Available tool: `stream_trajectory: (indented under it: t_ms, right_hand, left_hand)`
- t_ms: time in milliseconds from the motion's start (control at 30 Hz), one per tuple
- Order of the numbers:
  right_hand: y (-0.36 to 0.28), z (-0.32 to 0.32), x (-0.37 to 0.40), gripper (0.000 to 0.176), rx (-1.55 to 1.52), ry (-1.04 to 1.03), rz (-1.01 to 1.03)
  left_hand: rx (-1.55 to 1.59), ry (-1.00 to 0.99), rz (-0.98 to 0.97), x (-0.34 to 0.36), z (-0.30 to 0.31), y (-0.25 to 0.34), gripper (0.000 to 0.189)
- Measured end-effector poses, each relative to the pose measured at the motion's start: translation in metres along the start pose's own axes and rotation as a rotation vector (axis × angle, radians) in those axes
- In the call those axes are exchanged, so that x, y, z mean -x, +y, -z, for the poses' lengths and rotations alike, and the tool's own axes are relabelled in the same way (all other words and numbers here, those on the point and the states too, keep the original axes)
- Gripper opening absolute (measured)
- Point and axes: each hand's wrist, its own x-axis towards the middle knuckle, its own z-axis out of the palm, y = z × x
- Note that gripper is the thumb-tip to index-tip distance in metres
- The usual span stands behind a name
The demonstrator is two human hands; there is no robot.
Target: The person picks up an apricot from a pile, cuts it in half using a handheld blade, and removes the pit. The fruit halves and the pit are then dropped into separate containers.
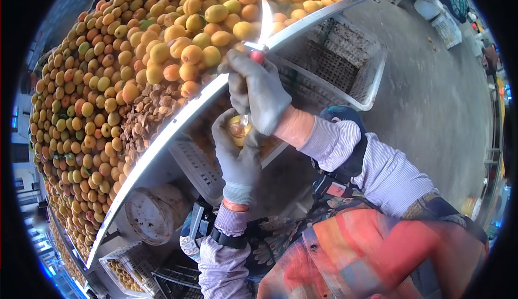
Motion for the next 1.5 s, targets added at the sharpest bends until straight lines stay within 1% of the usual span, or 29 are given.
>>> stream_trajectory:
  t_ms: [33,100,133,200,267,367,433,500,567,633,700,833,867,900,967,1000,1033,1067,1100,1133,1167,1200,1233,1300,1333,1367,1433,1467,1500]
  right_hand:
    - [0.001,0.004,-0.004,0.024,-0.008,0.005,0.007]
    - [0.002,0.009,-0.012,0.024,-0.207,0.056,-0.132]
    - [0.003,0.012,-0.015,0.023,-0.235,0.055,-0.156]
    - [0.006,0.015,-0.017,0.023,-0.266,0.064,-0.162]
    - [0.007,0.019,-0.018,0.022,-0.299,0.076,-0.162]
    - [0.009,0.02,-0.019,0.022,-0.341,0.081,-0.178]
    - [0.009,0.02,-0.02,0.023,-0.421,0.083,-0.25]
    - [0.009,0.021,-0.02,0.024,-0.444,0.082,-0.244]
    - [0.006,0.02,-0.019,0.025,-0.483,0.049,-0.272]
    - [0.004,0.02,-0.017,0.026,-0.48,0.064,-0.268]
    - [0.003,0.021,-0.019,0.026,-0.5,0.06,-0.288]
    - [0.001,0.023,-0.022,0.024,-0.567,0.031,-0.299]
    - [0.0,0.023,-0.022,0.023,-0.578,0.029,-0.303]
    - [-0.001,0.023,-0.023,0.023,-0.585,0.023,-0.293]
    - [-0.003,0.022,-0.023,0.023,-0.589,0.064,-0.302]
    - [-0.003,0.023,-0.022,0.023,-0.612,0.064,-0.316]
    - [-0.004,0.023,-0.021,0.023,-0.617,0.06,-0.316]
    - [-0.003,0.023,-0.02,0.023,-0.613,0.049,-0.312]
    - [-0.004,0.023,-0.02,0.023,-0.606,0.037,-0.307]
    - [-0.008,0.019,-0.016,0.023,-0.61,0.032,-0.308]
    - [-0.013,0.016,-0.011,0.024,-0.511,0.053,-0.251]
    - [-0.019,0.013,-0.007,0.025,-0.407,0.07,-0.194]
    - [-0.022,0.013,-0.002,0.024,-0.332,-0.037,-0.12]
    - [-0.034,0.006,0.015,0.022,-0.126,-0.208,0.034]
    - [-0.039,0.005,0.02,0.022,-0.131,-0.22,0.02]
    - [-0.045,0.006,0.023,0.017,-0.111,-0.268,0.051]
    - [-0.043,0.009,0.023,0.017,-0.095,-0.308,0.082]
    - [-0.037,0.013,0.019,0.018,-0.055,-0.327,0.075]
    - [-0.034,0.015,0.017,0.02,-0.012,-0.348,0.069]
  left_hand:
    - [0.004,0.009,-0.062,-0.002,0.0,0.005,0.048]
    - [-0.056,0.017,-0.047,-0.003,0.001,0.014,0.048]
    - [-0.063,0.008,-0.06,-0.003,0.002,0.013,0.048]
    - [-0.074,-0.012,-0.073,-0.002,0.002,0.014,0.048]
    - [-0.08,-0.002,-0.153,0.0,0.0,0.018,0.049]
    - [0.012,0.009,-0.112,-0.001,0.0,0.008,0.05]
    - [0.055,-0.01,-0.102,-0.001,0.001,0.008,0.052]
    - [-0.077,0.035,-0.169,-0.001,0.001,0.01,0.052]
    - [-0.075,0.028,-0.19,0.001,-0.001,0.018,0.052]
    - [-0.074,0.022,-0.211,0.002,0.0,0.02,0.052]
    - [-0.175,0.021,-0.255,0.0,0.003,0.012,0.052]
    - [-0.109,0.019,-0.296,0.0,-0.002,0.021,0.052]
    - [-0.228,0.022,-0.386,-0.004,0.001,0.013,0.052]
    - [-0.232,0.016,-0.396,-0.005,0.003,0.007,0.052]
    - [-0.179,-0.006,-0.301,-0.007,0.004,0.0,0.051]
    - [-0.184,-0.01,-0.303,-0.006,0.003,-0.003,0.051]
    - [-0.217,0.026,-0.352,-0.005,0.002,-0.003,0.05]
    - [-0.252,0.064,-0.4,-0.004,0.002,-0.004,0.049]
    - [-0.257,0.068,-0.404,-0.003,0.001,-0.008,0.049]
    - [-0.106,0.039,-0.29,-0.002,-0.001,-0.008,0.048]
    - [0.045,0.008,-0.176,-0.002,-0.003,-0.006,0.048]
    - [0.051,-0.022,-0.09,-0.003,-0.003,-0.002,0.048]
    - [0.05,-0.014,-0.096,-0.003,-0.005,0.011,0.048]
    - [0.14,-0.118,0.062,-0.001,-0.001,0.028,0.05]
    - [-0.29,-0.164,-0.316,-0.011,0.004,0.027,0.053]
    - [-0.298,-0.153,-0.31,-0.005,0.006,0.027,0.053]
    - [0.101,-0.24,0.121,0.008,0.002,0.037,0.055]
    - [-0.197,-0.248,-0.183,0.004,0.002,0.021,0.055]
    - [-0.198,-0.248,-0.183,0.007,0.001,0.021,0.055]
